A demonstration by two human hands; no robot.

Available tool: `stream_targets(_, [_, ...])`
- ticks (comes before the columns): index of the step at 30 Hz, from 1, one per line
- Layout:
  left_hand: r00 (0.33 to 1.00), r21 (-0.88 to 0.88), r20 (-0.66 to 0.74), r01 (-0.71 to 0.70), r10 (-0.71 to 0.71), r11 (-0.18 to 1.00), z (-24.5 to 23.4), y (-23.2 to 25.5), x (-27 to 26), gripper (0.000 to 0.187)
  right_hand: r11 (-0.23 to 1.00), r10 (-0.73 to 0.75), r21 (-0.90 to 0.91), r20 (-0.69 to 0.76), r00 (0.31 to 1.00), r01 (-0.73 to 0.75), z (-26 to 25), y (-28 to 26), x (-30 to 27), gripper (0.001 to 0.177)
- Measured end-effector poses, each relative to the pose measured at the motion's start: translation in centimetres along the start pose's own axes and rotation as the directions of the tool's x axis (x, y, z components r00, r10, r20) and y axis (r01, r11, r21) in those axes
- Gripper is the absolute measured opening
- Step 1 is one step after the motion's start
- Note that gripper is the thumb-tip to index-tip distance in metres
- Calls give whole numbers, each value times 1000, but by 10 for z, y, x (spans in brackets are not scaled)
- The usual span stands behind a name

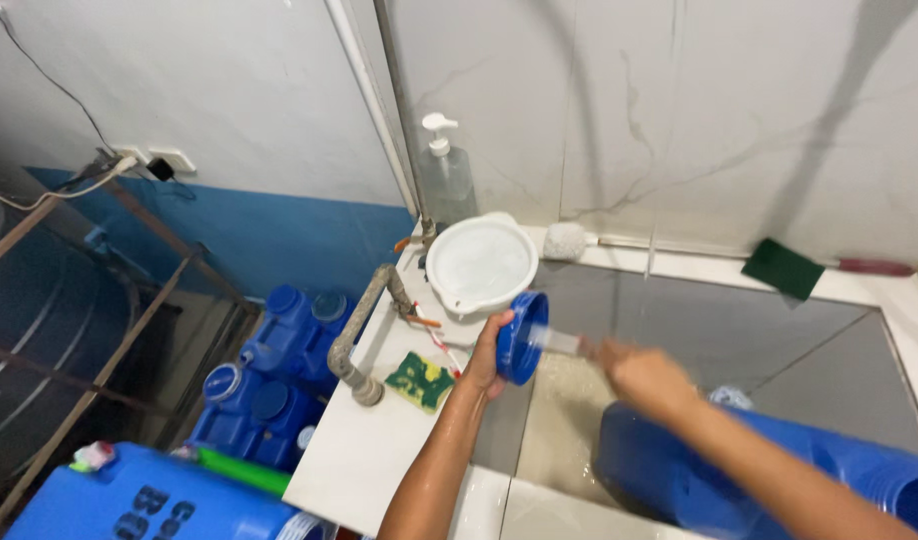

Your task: The person cleans a large blue plastic water container. They use scissors to remove a seal, then scrub the exterior with a sponge and rinse it under a tap. The person also washes the container's lid with a toothbrush and rinses it before placing it back on the container.

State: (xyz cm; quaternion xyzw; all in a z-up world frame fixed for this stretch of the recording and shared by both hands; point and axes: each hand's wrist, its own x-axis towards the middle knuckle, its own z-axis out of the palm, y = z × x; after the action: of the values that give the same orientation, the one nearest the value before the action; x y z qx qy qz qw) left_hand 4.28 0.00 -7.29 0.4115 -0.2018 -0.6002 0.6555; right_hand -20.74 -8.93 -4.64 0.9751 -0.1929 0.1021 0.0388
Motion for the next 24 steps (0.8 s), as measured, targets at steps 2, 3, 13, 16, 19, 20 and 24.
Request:
stream_targets(2, [1000, 24, -6, -24, 24, 999, -2, -3, -1, 62, 998, 68, 2, 75, 995, -68, -5, -1, 2, 62])
stream_targets(3, [998, 26, 2, -63, 63, 998, 2, 2, 4, 64, 995, 100, -13, 101, 990, -99, -12, 1, 9, 59])
stream_targets(13, [973, 481, 88, -229, 213, 846, 9, 11, -11, 82, 850, 224, 427, 238, 945, -309, -74, -12, 30, 34])
stream_targets(16, [968, 356, 154, -242, 199, 902, 12, 13, -24, 85, 786, 305, 540, 85, 948, -301, -50, 18, 33, 25])
stream_targets(19, [940, 249, 230, -309, 254, 918, 8, 15, -31, 90, 700, 360, 624, 111, 926, -347, 13, 23, 32, 24])
stream_targets(20, [918, 253, 256, -367, 304, 895, 4, 17, -30, 90, 655, 378, 644, 175, 909, -396, 36, 12, 27, 24])
stream_targets(24, [895, 143, 200, -429, 399, 892, -21, 22, -30, 91, 172, 4, 857, 493, 870, -486, 74, -44, 13, 29])
